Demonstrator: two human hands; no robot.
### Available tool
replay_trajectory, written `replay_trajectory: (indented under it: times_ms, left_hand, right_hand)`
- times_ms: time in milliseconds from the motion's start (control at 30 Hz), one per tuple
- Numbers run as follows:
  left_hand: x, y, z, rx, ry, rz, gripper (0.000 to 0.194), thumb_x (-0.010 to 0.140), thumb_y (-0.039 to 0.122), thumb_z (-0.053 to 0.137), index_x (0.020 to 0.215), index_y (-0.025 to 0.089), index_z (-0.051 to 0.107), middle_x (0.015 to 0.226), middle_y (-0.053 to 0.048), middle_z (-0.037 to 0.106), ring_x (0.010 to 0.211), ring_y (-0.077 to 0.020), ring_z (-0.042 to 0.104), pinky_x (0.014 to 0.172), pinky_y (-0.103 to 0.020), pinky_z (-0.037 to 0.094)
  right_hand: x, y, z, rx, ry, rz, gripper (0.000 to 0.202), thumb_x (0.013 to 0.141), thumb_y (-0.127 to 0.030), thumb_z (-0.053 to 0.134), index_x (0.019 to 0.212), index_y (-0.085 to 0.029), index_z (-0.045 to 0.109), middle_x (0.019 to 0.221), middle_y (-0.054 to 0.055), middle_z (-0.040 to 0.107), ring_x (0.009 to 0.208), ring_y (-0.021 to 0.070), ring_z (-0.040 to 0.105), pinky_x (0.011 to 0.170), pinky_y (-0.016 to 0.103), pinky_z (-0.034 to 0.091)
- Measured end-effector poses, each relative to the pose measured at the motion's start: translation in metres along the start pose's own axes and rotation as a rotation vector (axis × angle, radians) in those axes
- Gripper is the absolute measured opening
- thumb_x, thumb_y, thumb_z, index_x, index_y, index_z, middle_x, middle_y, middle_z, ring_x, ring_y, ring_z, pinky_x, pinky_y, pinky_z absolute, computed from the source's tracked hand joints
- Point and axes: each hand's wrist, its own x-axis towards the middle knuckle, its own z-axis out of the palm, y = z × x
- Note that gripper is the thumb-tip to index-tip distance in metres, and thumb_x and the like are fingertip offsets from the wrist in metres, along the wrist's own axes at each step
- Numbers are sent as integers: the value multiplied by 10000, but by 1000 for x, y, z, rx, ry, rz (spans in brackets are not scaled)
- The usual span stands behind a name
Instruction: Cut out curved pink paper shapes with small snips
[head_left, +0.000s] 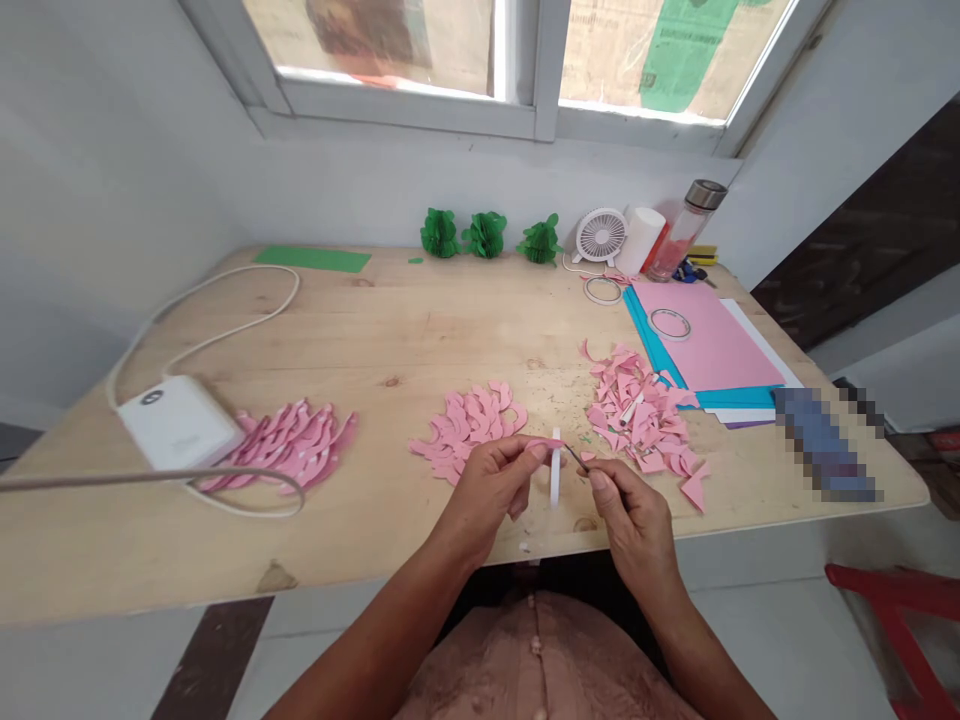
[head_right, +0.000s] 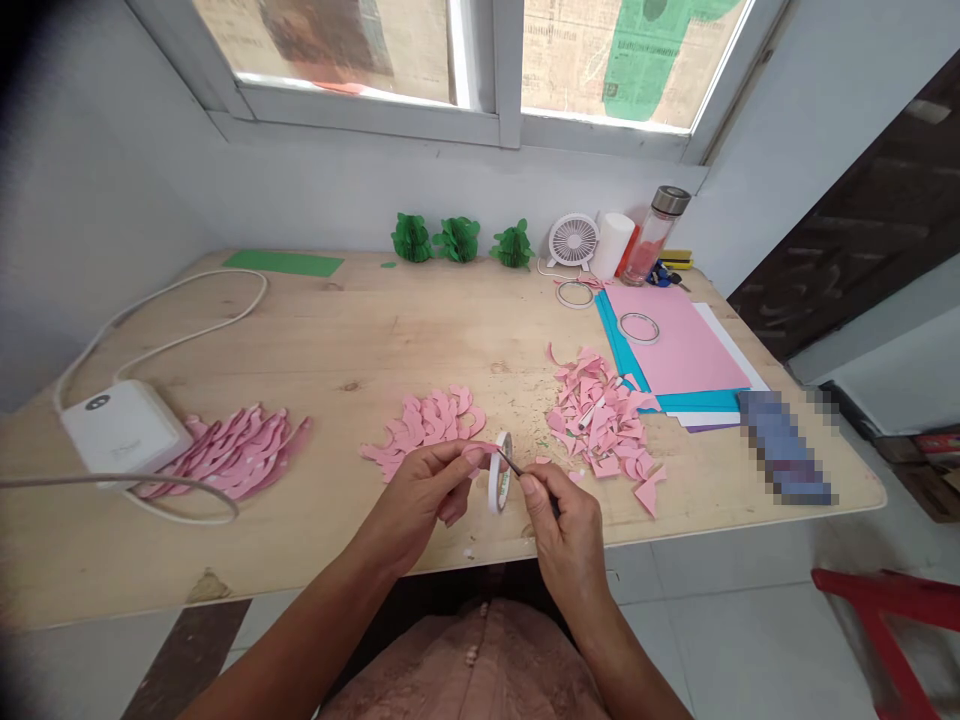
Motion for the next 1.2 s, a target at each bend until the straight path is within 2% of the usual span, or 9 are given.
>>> replay_trajectory:
  times_ms: [133,267,467,767,1000,1200]
  left_hand:
    - [0,-2,0,-43,-9,8,260,751,384,655,855,151,708,549,23,576,360,-28,273,381,-197,224]
    - [1,-5,1,-84,-37,0,266,762,391,646,715,129,645,661,-24,658,353,-18,285,375,-199,233]
    - [2,-6,1,-161,-37,-48,260,766,384,635,706,142,562,637,-40,672,349,-28,299,384,-194,232]
    - [4,-8,0,-115,-48,-33,281,773,400,622,683,154,519,659,-35,677,367,-37,378,421,-190,260]
    - [3,-5,0,-170,42,-52,230,716,356,670,706,159,552,600,-5,630,498,-102,540,502,-206,396]
    - [1,-5,-1,-66,110,-24,231,643,314,740,704,150,588,602,6,626,527,-98,543,519,-199,398]
  right_hand:
    - [-1,1,1,1,8,-5,286,899,-351,452,848,-169,667,731,22,656,709,154,617,578,204,459]
    - [-3,-1,1,-23,15,-29,288,901,-342,445,831,-171,667,737,22,665,701,151,620,577,202,462]
    - [-6,-8,1,-46,61,-54,255,894,-332,464,879,-178,668,835,46,698,758,166,647,628,219,493]
    - [-8,-9,2,-34,66,-91,243,895,-323,468,883,-183,666,854,51,706,788,175,657,664,236,509]
    - [-7,-9,1,-41,77,-77,239,894,-322,470,887,-181,662,861,55,704,791,176,656,653,239,508]
    - [-6,-11,2,-42,77,-98,237,890,-314,470,891,-185,669,862,55,709,800,181,659,669,247,515]
